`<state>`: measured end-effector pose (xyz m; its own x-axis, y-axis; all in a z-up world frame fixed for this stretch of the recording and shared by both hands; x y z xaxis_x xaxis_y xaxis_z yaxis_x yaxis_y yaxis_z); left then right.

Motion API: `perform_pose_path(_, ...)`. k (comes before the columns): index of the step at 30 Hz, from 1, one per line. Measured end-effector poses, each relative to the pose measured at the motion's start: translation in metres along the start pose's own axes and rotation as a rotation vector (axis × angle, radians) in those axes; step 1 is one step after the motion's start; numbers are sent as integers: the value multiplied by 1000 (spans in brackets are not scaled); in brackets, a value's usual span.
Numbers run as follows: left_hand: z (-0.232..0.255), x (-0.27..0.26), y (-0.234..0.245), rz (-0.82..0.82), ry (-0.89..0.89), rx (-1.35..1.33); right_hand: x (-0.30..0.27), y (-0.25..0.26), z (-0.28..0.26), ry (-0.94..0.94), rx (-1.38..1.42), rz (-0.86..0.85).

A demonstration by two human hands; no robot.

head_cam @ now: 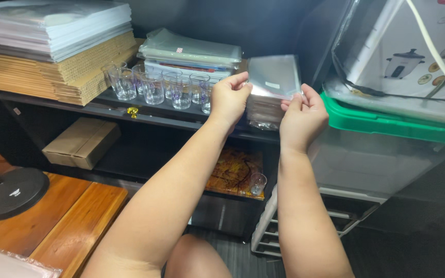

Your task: The person sits on the floor and repeatedly picks up stacks of clear plastic pouches from a wooden bench. They place each stack onto a black shelf next to other items like glasses and boxes, then return to the bench to grab the next stack.

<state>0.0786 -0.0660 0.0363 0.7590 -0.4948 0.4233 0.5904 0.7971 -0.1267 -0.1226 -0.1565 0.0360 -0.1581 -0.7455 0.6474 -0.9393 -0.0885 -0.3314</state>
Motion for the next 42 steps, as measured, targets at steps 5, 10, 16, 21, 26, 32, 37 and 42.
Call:
perform_pose_path(5,-8,6,-1,19,-57,168,-13,1,-19,56,-55,24)
perform_pose_path(10,1,-4,2,-21,-109,364,-25,6,-22,159,-157,48)
perform_pose_path(16,4,-15,-1,-92,-141,444,-33,8,-11,230,-184,70)
perform_pose_path(21,-10,-18,-3,-89,-93,341,-41,15,-11,204,-160,50)
perform_pose_path(26,1,-34,10,-50,-69,354,-62,26,-22,240,-53,87)
perform_pose_path(32,21,-90,69,24,-204,375,-104,28,-31,290,47,75)
perform_pose_path(37,-36,-152,169,5,-39,473,-172,-14,-13,151,147,-149)
perform_pose_path(42,-122,-226,331,338,224,336,-253,-75,25,-107,148,-504)
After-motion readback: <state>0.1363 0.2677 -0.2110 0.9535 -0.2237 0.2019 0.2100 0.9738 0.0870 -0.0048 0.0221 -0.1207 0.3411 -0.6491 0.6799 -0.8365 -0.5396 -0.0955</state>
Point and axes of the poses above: each hand's wrist, its own x-axis towards the middle knuckle, its own y-axis out of the back of the hand, z = x × y, the point moved 7 cm from there along x, towards the middle knuckle, and after that the axes turned 1 degree about -x, right-handed, at the moved point
